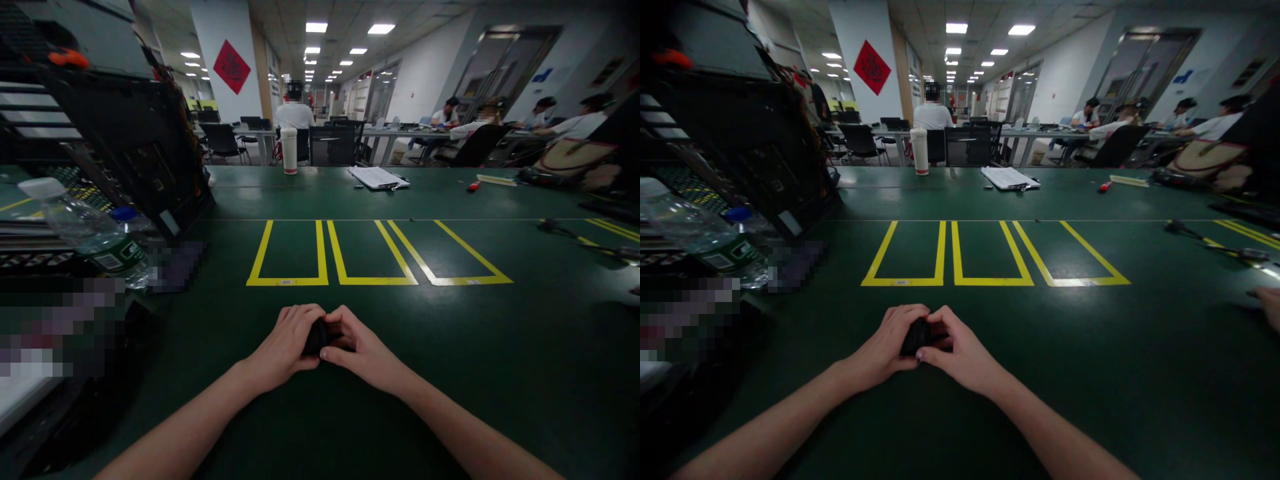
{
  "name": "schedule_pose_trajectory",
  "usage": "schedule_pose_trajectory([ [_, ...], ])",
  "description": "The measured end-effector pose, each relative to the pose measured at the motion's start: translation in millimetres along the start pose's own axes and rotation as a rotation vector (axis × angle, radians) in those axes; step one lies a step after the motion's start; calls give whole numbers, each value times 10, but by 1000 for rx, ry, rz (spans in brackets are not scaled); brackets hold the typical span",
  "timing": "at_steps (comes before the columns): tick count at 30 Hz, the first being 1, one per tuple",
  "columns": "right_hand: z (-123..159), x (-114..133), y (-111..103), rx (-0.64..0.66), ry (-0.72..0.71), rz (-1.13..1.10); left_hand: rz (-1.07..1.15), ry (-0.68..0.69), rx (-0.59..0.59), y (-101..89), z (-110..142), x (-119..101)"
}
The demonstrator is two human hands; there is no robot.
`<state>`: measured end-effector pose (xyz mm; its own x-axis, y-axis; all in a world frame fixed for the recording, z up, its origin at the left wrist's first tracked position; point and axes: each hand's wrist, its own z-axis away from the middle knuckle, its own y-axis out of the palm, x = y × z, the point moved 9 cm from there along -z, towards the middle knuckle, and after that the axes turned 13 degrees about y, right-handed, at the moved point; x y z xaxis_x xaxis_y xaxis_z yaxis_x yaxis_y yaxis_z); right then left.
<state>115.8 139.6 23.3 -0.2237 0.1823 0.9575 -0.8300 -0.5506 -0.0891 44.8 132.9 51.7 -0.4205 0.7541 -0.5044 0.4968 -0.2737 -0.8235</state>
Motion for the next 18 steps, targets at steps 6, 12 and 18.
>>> schedule_pose_trajectory([
  [6, -36, -49, -28, -62, 51, -30, 4, -7, -3, -1, -12, 5],
  [12, 17, 25, -28, -90, 10, 87, 17, -8, -6, -7, 0, 11],
  [18, -8, -4, -4, -88, -14, 45, 5, -3, -3, 10, -1, 18],
])
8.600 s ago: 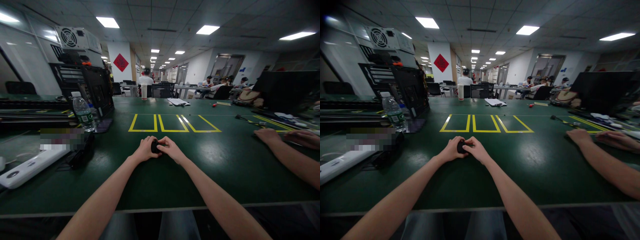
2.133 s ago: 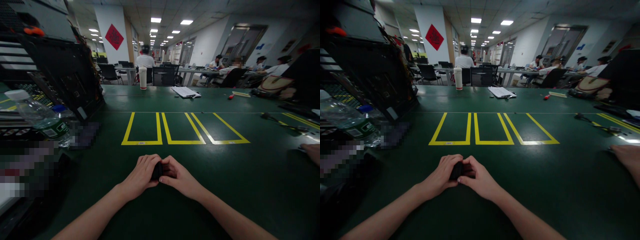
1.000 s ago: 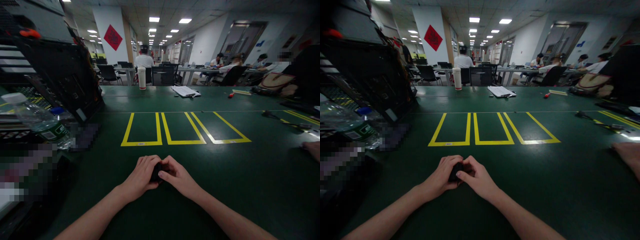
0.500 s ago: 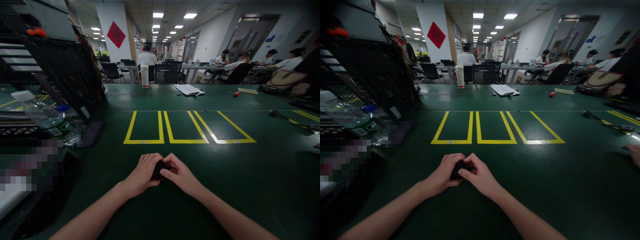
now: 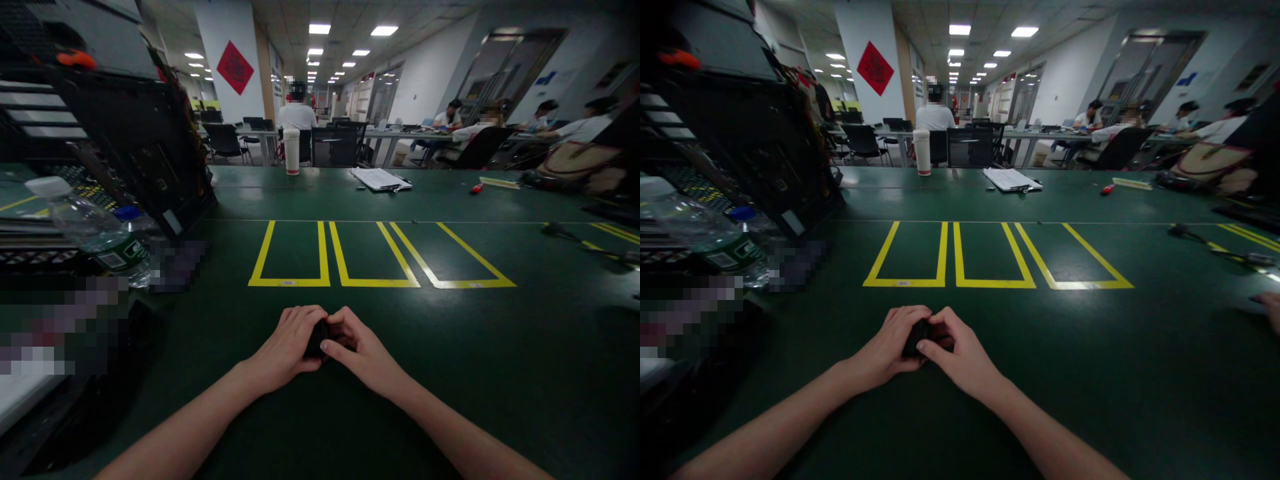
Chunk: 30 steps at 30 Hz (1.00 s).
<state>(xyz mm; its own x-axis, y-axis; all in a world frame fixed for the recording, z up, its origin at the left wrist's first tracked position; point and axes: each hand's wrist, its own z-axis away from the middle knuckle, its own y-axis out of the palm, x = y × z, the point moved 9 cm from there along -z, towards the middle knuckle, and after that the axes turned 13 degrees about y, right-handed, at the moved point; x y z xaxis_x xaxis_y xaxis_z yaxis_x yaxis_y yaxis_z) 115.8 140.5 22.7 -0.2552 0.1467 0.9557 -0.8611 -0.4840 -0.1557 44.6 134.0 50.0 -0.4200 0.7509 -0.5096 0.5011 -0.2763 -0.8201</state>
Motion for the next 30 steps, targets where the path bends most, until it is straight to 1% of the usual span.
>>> schedule_pose_trajectory([
  [5, -38, -74, 11, 28, 68, -41, -4, 4, -6, -9, 1, -11],
  [10, 9, -4, 22, 56, 32, -4, 5, 3, 10, -10, 12, -20],
  [17, -22, -27, 17, 25, 58, -37, 18, -5, -9, -31, 9, -13],
  [20, -16, -31, 9, 16, 67, -8, 9, -3, -16, -40, 11, -13],
  [24, 13, 10, 6, 28, 32, 38, -2, 7, -11, -45, 10, -27],
  [27, 18, 24, 2, 25, 16, 15, -9, 9, -6, -47, 8, -37],
  [30, 2, -1, 3, 13, 38, -23, -18, 14, -4, -51, 6, -50],
])
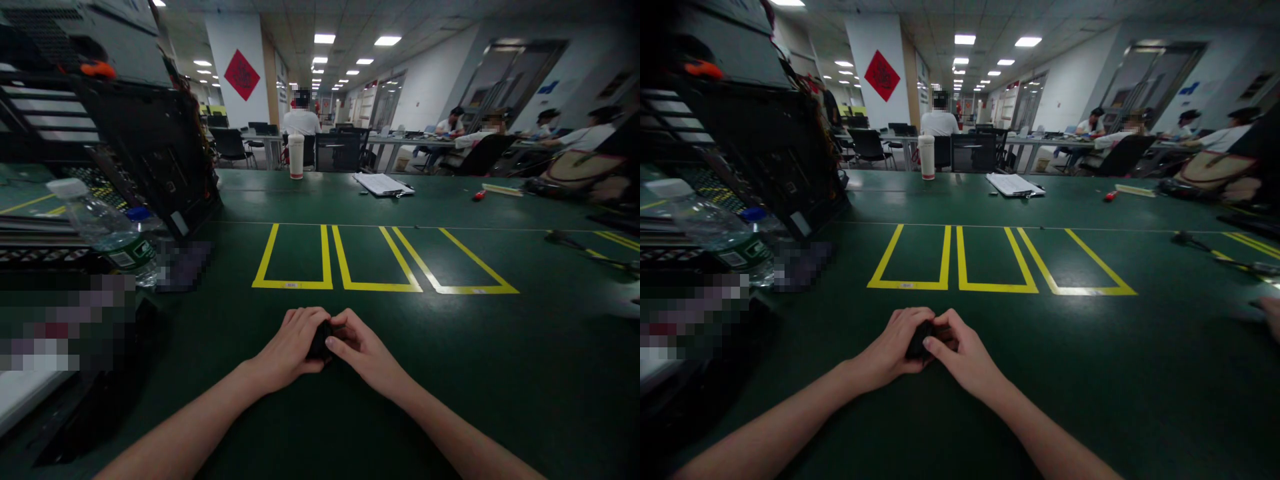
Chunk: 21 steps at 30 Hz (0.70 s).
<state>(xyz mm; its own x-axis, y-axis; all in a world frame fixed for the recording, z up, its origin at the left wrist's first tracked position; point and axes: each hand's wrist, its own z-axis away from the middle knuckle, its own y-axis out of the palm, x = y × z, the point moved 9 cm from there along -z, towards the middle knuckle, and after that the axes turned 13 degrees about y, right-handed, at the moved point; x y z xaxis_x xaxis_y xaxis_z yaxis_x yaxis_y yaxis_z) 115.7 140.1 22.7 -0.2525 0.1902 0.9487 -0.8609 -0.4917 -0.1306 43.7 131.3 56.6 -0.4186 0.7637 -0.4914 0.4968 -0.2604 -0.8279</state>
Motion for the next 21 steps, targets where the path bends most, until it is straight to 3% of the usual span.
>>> schedule_pose_trajectory([
  [21, 12, 19, 15, 73, 26, 28, 21, 7, 10, 16, 23, 10],
])
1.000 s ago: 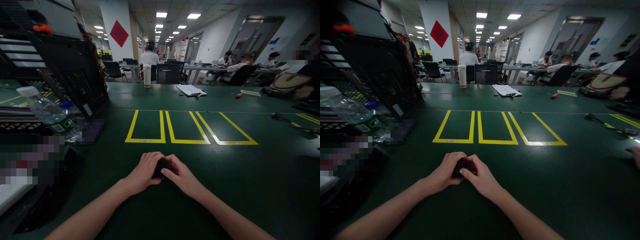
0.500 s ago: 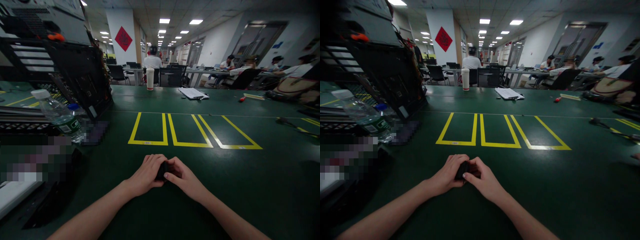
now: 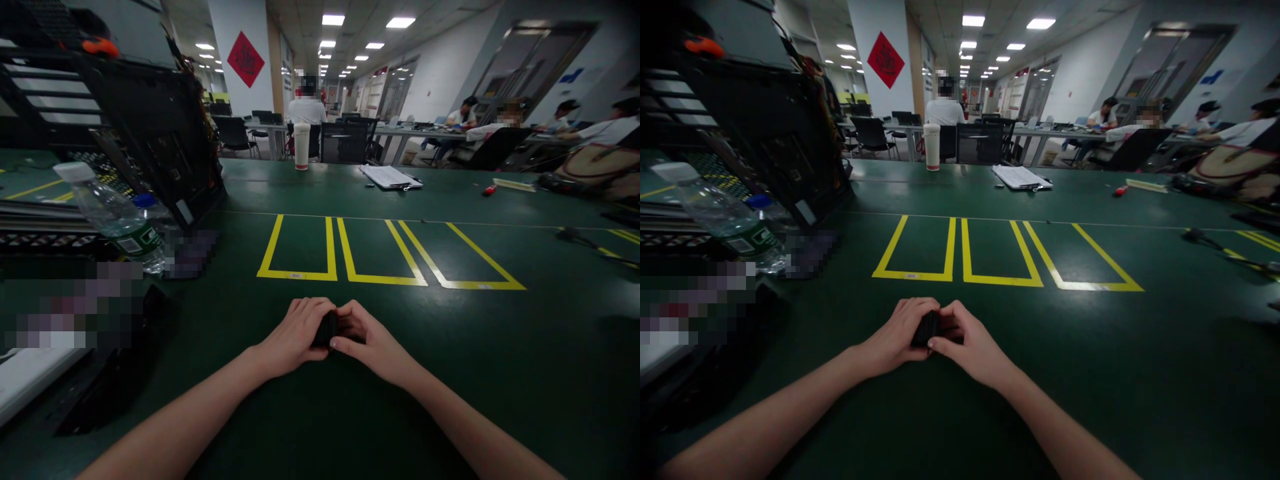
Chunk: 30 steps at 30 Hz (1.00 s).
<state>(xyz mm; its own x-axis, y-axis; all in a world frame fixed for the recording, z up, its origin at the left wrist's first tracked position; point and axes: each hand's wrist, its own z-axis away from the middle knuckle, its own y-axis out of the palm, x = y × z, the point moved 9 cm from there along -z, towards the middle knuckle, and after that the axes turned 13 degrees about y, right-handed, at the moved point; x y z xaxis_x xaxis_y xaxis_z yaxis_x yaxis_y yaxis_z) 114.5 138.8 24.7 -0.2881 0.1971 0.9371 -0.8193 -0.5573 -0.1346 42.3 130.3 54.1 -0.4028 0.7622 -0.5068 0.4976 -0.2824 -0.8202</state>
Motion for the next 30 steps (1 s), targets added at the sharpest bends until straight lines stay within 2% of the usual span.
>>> schedule_pose_trajectory([
  [4, 6, 10, -4, 1, -25, 3, -4, -4, 3, 11, 12, 21],
  [11, -88, -112, -25, -22, 4, -45, -29, -3, -48, 76, 9, 102],
  [17, -51, -35, -14, 26, -45, -5, -15, 12, 1, 53, 22, 59],
  [27, -87, -72, -33, -50, 11, -6, -33, 8, -44, 107, 28, 127],
  [30, -76, -60, -15, -14, 4, 14, -31, 6, -39, 92, 30, 115],
])
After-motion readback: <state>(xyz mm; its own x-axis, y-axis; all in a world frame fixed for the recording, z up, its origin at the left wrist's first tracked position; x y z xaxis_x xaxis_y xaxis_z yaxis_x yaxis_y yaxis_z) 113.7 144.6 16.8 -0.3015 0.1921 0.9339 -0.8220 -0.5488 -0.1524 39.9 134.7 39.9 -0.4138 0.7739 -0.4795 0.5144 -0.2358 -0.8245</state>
